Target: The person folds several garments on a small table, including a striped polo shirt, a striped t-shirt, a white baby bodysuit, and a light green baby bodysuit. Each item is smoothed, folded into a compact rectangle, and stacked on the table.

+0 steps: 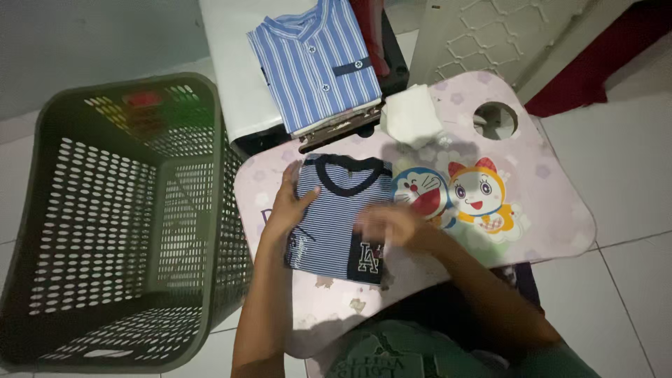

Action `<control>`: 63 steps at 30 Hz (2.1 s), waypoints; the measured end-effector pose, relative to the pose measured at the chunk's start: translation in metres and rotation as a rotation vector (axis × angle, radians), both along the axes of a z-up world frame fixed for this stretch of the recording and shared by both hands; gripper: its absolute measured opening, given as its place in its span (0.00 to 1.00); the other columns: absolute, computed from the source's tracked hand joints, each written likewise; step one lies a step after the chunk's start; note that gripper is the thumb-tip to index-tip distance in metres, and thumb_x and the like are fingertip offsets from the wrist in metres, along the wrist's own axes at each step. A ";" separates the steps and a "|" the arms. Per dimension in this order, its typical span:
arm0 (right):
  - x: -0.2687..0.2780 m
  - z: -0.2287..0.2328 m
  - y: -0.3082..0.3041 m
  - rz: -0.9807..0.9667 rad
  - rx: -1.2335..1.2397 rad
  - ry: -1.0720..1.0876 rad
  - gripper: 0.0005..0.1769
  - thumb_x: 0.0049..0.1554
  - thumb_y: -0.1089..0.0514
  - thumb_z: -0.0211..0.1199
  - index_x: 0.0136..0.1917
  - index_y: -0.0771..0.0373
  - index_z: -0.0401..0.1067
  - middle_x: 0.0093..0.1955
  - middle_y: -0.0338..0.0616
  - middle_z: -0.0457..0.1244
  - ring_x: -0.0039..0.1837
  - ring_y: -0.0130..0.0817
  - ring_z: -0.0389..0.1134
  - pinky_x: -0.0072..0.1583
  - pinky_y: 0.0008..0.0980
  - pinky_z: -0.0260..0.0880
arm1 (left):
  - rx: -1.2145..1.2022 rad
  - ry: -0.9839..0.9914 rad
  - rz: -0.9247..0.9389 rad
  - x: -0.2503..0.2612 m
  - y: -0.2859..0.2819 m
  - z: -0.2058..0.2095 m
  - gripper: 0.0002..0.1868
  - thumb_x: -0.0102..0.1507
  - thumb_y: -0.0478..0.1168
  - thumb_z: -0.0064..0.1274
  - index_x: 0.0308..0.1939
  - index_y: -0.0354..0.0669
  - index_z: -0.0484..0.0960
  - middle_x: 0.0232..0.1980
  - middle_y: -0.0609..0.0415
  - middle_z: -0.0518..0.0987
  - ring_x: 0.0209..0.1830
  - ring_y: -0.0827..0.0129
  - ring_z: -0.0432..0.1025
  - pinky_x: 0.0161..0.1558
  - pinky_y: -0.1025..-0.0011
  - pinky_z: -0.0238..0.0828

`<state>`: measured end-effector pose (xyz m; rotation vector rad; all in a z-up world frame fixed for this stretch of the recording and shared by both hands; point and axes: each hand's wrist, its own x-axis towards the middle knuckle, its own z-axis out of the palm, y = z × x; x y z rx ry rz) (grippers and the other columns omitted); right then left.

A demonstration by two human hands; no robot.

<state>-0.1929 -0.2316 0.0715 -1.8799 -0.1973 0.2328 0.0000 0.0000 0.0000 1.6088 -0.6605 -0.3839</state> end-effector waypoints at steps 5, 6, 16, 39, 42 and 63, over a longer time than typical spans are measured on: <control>0.034 -0.018 -0.035 -0.647 -0.597 -0.567 0.27 0.57 0.51 0.71 0.63 0.68 0.71 0.58 0.58 0.65 0.59 0.56 0.66 0.60 0.49 0.64 | 0.594 0.001 0.153 -0.002 -0.010 0.039 0.34 0.67 0.48 0.58 0.74 0.43 0.64 0.62 0.37 0.78 0.48 0.54 0.79 0.54 0.64 0.71; 0.036 -0.022 -0.038 -0.601 -0.599 -0.497 0.25 0.53 0.51 0.72 0.59 0.66 0.71 0.55 0.56 0.66 0.58 0.55 0.66 0.59 0.48 0.65 | 0.617 -0.024 0.137 -0.002 -0.011 0.044 0.32 0.66 0.48 0.58 0.72 0.43 0.67 0.59 0.38 0.80 0.46 0.54 0.79 0.53 0.64 0.72; -0.008 -0.037 -0.057 -0.630 -0.038 0.084 0.17 0.53 0.59 0.73 0.50 0.64 0.67 0.36 0.43 0.60 0.38 0.27 0.59 0.38 0.30 0.60 | 0.230 -0.347 -0.058 -0.013 -0.040 0.067 0.24 0.62 0.35 0.59 0.59 0.42 0.66 0.61 0.42 0.81 0.51 0.51 0.79 0.50 0.61 0.73; -0.043 0.086 0.027 -0.017 0.135 -0.372 0.16 0.54 0.68 0.64 0.55 0.62 0.68 0.66 0.47 0.68 0.67 0.41 0.72 0.68 0.39 0.73 | -0.187 0.085 -0.014 -0.045 0.023 0.158 0.17 0.66 0.26 0.49 0.58 0.40 0.72 0.47 0.51 0.78 0.50 0.67 0.75 0.52 0.68 0.73; -0.032 0.083 0.084 0.194 0.261 -0.299 0.14 0.57 0.63 0.68 0.54 0.65 0.68 0.68 0.51 0.66 0.64 0.41 0.72 0.62 0.37 0.75 | -0.189 0.232 0.150 -0.060 0.093 0.156 0.10 0.71 0.33 0.44 0.56 0.40 0.71 0.42 0.53 0.75 0.41 0.67 0.72 0.45 0.69 0.71; -0.023 -0.037 -0.044 -0.246 -1.056 -0.248 0.48 0.52 0.38 0.64 0.78 0.61 0.55 0.81 0.53 0.49 0.81 0.52 0.48 0.77 0.50 0.43 | 0.042 -0.100 0.504 -0.028 0.090 0.041 0.08 0.70 0.39 0.58 0.49 0.42 0.76 0.42 0.59 0.69 0.43 0.71 0.61 0.48 0.72 0.61</control>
